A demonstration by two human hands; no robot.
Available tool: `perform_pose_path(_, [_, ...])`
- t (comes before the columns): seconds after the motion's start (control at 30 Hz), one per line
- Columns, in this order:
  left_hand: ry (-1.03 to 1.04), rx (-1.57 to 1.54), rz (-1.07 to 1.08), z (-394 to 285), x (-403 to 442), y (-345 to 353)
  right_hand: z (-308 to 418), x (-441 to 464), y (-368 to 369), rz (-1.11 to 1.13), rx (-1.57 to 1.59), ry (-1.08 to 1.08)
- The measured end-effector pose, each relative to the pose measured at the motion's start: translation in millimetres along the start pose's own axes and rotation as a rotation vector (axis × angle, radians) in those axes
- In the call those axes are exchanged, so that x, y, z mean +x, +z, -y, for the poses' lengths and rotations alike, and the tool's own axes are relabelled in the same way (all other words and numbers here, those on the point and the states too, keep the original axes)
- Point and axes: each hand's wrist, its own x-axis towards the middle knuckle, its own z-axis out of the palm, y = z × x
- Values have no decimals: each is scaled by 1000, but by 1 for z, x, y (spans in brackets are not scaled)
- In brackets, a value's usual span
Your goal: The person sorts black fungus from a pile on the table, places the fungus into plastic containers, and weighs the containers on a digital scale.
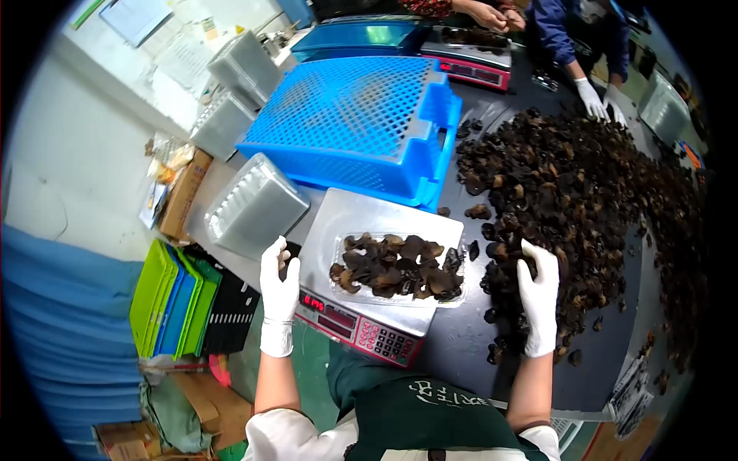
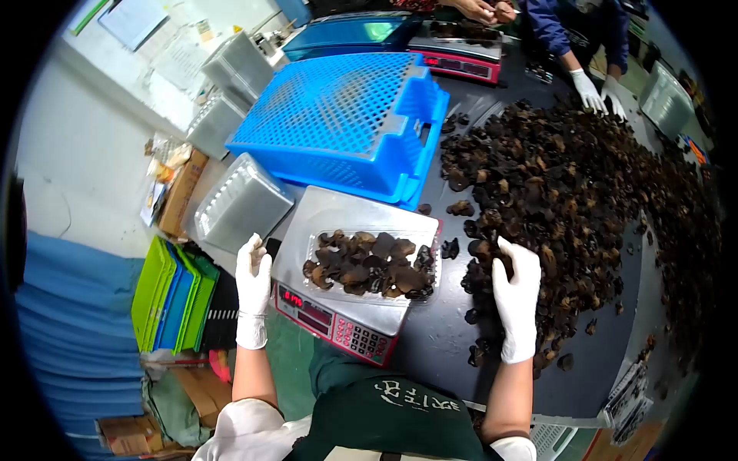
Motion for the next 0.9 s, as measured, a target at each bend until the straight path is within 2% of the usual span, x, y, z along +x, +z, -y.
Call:
perform_pose_path(0.03, [-7,10,-16,2,-4,-5,-3,-10,3,29,117,105])
perform_pose_path(0.1, [-197,34,72,5,-10,-7,-2,-22,7,198,335,272])
perform_pose_path(0.17, [-178,59,149,18,-21,3,23,-25,7,398,490,538])
perform_pose_path(0.23, [-284,59,309,26,-35,10,13,-42,29,440,608,437])
perform_pose_path(0.27, [-334,-13,334,20,-40,16,24,-41,29,529,663,521])
perform_pose_path(0.37, [-454,-198,439,7,-44,30,29,-45,46,618,705,541])
perform_pose_path(0.6, [-338,-447,314,6,-16,49,33,-34,59,434,786,444])
perform_pose_path(0.73, [-313,-545,293,-11,38,67,48,12,50,382,845,470])
perform_pose_path(0.83, [-302,-579,317,-17,89,93,37,51,68,299,820,363])
perform_pose_path(0.9, [-308,-602,288,-9,118,118,36,77,77,270,931,436])
